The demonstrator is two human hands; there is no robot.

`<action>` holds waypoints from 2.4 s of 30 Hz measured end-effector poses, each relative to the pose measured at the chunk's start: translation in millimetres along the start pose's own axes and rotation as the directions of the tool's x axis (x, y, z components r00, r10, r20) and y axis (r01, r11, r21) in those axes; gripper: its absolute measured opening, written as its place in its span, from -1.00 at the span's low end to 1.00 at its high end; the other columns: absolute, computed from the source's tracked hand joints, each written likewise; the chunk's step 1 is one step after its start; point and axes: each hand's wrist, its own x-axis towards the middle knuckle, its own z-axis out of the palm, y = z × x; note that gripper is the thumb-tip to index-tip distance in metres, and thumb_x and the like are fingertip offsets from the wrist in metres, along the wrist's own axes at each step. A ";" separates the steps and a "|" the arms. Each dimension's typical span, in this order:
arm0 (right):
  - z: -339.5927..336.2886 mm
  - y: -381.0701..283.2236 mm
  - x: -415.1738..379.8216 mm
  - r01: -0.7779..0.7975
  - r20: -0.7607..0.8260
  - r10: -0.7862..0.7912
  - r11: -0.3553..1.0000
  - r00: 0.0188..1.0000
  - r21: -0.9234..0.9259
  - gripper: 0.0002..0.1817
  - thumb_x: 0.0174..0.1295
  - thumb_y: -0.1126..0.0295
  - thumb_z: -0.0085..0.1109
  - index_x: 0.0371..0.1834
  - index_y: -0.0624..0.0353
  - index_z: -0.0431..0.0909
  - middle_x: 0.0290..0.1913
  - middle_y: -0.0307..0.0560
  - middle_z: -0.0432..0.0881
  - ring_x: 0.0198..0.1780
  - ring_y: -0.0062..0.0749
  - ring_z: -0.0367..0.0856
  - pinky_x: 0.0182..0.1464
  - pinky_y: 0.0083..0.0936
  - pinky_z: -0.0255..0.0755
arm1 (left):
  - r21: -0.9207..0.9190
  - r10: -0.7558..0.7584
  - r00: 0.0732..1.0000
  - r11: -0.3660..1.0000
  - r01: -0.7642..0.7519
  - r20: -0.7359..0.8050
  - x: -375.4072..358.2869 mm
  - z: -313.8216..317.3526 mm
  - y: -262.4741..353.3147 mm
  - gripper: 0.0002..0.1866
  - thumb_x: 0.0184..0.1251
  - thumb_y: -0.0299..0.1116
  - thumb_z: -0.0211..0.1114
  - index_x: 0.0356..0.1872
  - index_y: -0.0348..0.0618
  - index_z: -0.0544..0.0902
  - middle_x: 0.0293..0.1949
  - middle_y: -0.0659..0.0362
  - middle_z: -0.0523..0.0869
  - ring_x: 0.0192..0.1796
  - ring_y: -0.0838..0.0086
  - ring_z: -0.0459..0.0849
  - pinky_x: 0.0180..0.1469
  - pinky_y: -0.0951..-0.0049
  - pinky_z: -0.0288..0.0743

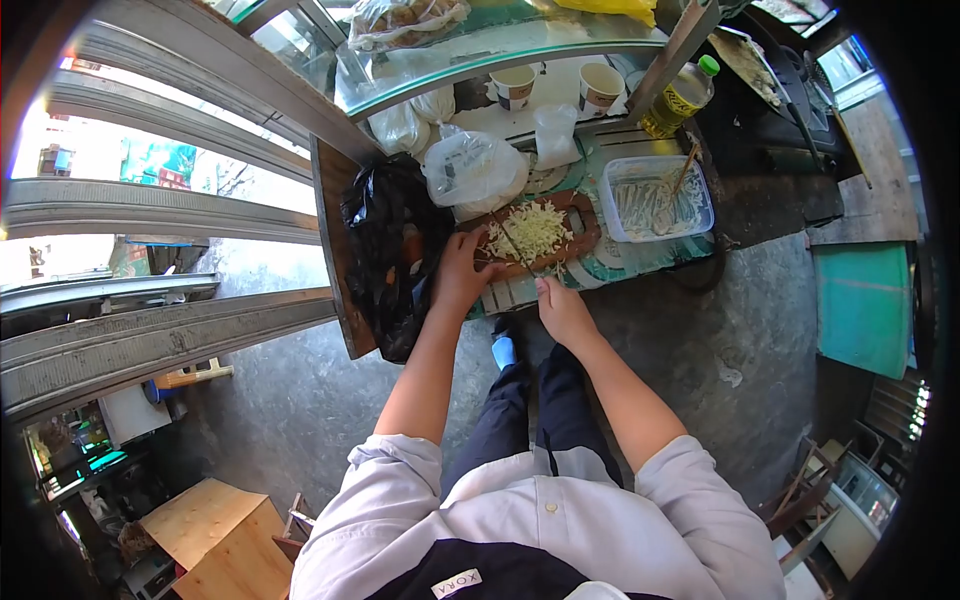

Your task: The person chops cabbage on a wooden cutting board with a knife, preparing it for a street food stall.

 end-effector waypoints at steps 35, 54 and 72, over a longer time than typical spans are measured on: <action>-31.6 42.8 21.7 0.002 -0.305 -0.021 0.998 0.952 -0.061 -0.24 0.15 0.52 0.05 0.50 0.26 0.09 0.12 0.29 0.35 0.12 0.23 0.44 0.14 -0.16 0.43 | -0.203 -0.034 0.999 0.979 0.030 -0.012 3.9 -1.7 15.7 -0.78 0.15 -0.48 0.41 -0.15 -0.20 0.69 -0.23 0.05 0.73 -0.25 0.20 0.70 -0.20 0.35 0.57; -25.3 40.6 44.6 0.184 -0.577 -0.119 0.981 0.808 0.056 -0.32 0.10 0.76 0.02 0.34 -0.02 0.45 0.30 0.13 0.24 0.22 -0.09 0.42 0.13 -0.41 0.42 | -0.063 0.135 0.937 0.985 -0.163 -0.323 -2.1 42.6 -12.1 -0.64 0.09 -0.47 0.38 -0.03 -0.12 0.63 0.05 0.02 0.59 0.18 0.03 0.48 0.27 0.09 0.33; -408.0 295.2 122.1 0.030 -0.849 0.060 0.996 0.525 0.089 -0.70 0.26 0.41 0.21 0.05 0.21 0.60 -0.17 -0.19 0.65 -0.15 -0.45 0.60 0.00 -0.51 0.45 | 0.028 0.121 0.945 0.993 -0.118 -0.305 -2.9 44.9 -8.3 -0.66 0.14 -0.50 0.32 -0.01 -0.16 0.64 0.14 0.04 0.55 0.25 0.13 0.48 0.33 0.20 0.31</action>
